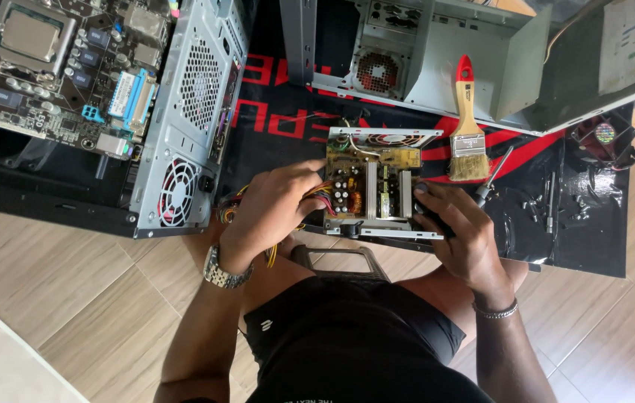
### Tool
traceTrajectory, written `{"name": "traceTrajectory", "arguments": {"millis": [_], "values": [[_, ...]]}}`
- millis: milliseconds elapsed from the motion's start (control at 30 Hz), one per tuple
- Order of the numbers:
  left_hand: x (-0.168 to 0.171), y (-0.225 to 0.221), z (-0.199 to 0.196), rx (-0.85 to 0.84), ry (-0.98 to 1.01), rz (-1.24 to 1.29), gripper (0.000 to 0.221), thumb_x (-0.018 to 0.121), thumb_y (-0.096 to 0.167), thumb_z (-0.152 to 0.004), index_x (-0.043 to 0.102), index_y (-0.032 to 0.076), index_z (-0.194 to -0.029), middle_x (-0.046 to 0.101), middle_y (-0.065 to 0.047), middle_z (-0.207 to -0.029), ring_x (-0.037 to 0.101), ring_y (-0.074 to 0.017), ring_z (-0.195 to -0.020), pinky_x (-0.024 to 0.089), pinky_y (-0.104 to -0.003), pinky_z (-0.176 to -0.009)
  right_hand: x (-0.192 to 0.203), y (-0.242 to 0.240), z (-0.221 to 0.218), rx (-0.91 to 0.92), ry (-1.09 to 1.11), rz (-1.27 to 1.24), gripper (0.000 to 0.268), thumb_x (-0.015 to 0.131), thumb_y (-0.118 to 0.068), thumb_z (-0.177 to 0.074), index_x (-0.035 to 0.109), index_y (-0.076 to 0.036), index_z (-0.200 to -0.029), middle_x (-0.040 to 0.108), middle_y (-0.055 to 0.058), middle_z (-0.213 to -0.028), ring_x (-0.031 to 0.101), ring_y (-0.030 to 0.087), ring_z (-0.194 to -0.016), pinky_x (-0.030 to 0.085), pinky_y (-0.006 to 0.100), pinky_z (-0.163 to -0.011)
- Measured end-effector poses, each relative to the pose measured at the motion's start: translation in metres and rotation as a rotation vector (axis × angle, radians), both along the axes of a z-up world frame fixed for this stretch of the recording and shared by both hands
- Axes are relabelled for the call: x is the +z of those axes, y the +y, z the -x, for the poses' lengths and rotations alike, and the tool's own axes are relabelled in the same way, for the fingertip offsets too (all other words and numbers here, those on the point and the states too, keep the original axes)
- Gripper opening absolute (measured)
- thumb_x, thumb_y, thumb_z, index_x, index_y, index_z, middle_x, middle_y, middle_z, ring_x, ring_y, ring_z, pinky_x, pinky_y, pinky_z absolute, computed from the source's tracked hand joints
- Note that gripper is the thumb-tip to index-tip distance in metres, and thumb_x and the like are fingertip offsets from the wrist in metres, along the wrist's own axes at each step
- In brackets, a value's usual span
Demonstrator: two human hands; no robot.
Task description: Cleaning and inspecting internal computer components like the power supply and motherboard using a brush and screwdriver.
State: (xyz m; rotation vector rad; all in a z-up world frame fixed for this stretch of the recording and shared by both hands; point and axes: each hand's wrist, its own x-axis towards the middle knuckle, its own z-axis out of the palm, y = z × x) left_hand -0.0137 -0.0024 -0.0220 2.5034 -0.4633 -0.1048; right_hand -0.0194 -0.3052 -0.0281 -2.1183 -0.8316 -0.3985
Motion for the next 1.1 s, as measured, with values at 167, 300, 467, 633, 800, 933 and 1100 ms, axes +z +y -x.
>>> {"name": "traceTrajectory", "arguments": {"millis": [167,300,467,633,800,933,1100], "values": [[-0.018,0.003,0.005,0.001,-0.088,-0.013,0.025,0.083,0.022,-0.082,0.073,0.010,-0.102,0.073,-0.011,-0.125,0.072,-0.0346,-0.104,0.056,-0.049,-0.078,0.011,0.007,0.006,0.004,-0.015,-0.008,0.026,0.068,0.001,-0.094,0.072,0.005,-0.120,0.068,0.031,-0.114,0.070,0.052,-0.104,0.057,0.055,-0.082],[-0.008,0.003,0.019,0.011,-0.213,-0.033,0.038,0.084,0.023,-0.082,0.071,0.008,-0.115,0.069,-0.013,-0.132,0.069,-0.0334,-0.111,0.053,-0.048,-0.086,0.008,0.001,0.014,-0.023,-0.057,-0.018,0.024,0.060,0.000,-0.100,0.071,0.005,-0.120,0.064,0.034,-0.128,0.065,0.055,-0.113,0.054,0.057,-0.089],[0.019,-0.014,0.052,0.033,-0.521,0.409,0.037,0.080,0.021,-0.090,0.070,0.002,-0.121,0.070,-0.016,-0.131,0.068,-0.0398,-0.117,0.044,-0.054,-0.109,0.015,-0.003,0.032,-0.109,-0.089,-0.106,0.021,0.065,0.005,-0.090,0.076,0.003,-0.107,0.072,0.023,-0.107,0.072,0.037,-0.083,0.058,0.041,-0.073],[0.003,-0.039,0.067,-0.075,-0.546,0.414,0.041,0.084,0.017,-0.086,0.069,0.003,-0.122,0.070,-0.015,-0.128,0.068,-0.0395,-0.115,0.042,-0.059,-0.111,-0.012,0.007,0.061,-0.223,0.000,-0.192,0.018,0.079,0.000,-0.083,0.077,0.003,-0.100,0.074,0.017,-0.096,0.072,0.029,-0.068,0.057,0.033,-0.055],[-0.002,-0.016,0.056,-0.089,-0.646,0.304,0.015,0.079,0.009,-0.090,0.077,0.008,-0.105,0.077,-0.008,-0.112,0.070,-0.0355,-0.106,0.046,-0.057,-0.102,0.003,0.037,0.077,-0.204,-0.063,-0.257,0.009,0.081,0.000,-0.080,0.076,0.003,-0.087,0.074,0.018,-0.083,0.073,0.035,-0.063,0.061,0.040,-0.054],[-0.007,-0.009,0.052,-0.033,-0.645,0.292,0.017,0.082,0.007,-0.087,0.080,0.010,-0.103,0.078,-0.010,-0.113,0.070,-0.0339,-0.104,0.050,-0.052,-0.096,0.010,0.045,0.074,-0.105,-0.121,-0.371,0.006,0.071,0.004,-0.088,0.075,0.006,-0.092,0.073,0.021,-0.088,0.075,0.037,-0.068,0.063,0.041,-0.060],[-0.003,-0.008,0.053,0.045,-0.652,0.270,0.021,0.085,0.004,-0.085,0.079,0.004,-0.105,0.076,-0.017,-0.119,0.068,-0.0343,-0.105,0.051,-0.049,-0.096,0.011,0.045,0.073,-0.021,-0.136,-0.425,0.013,0.061,0.006,-0.094,0.072,0.012,-0.096,0.072,0.026,-0.090,0.075,0.037,-0.068,0.064,0.042,-0.063]]}}
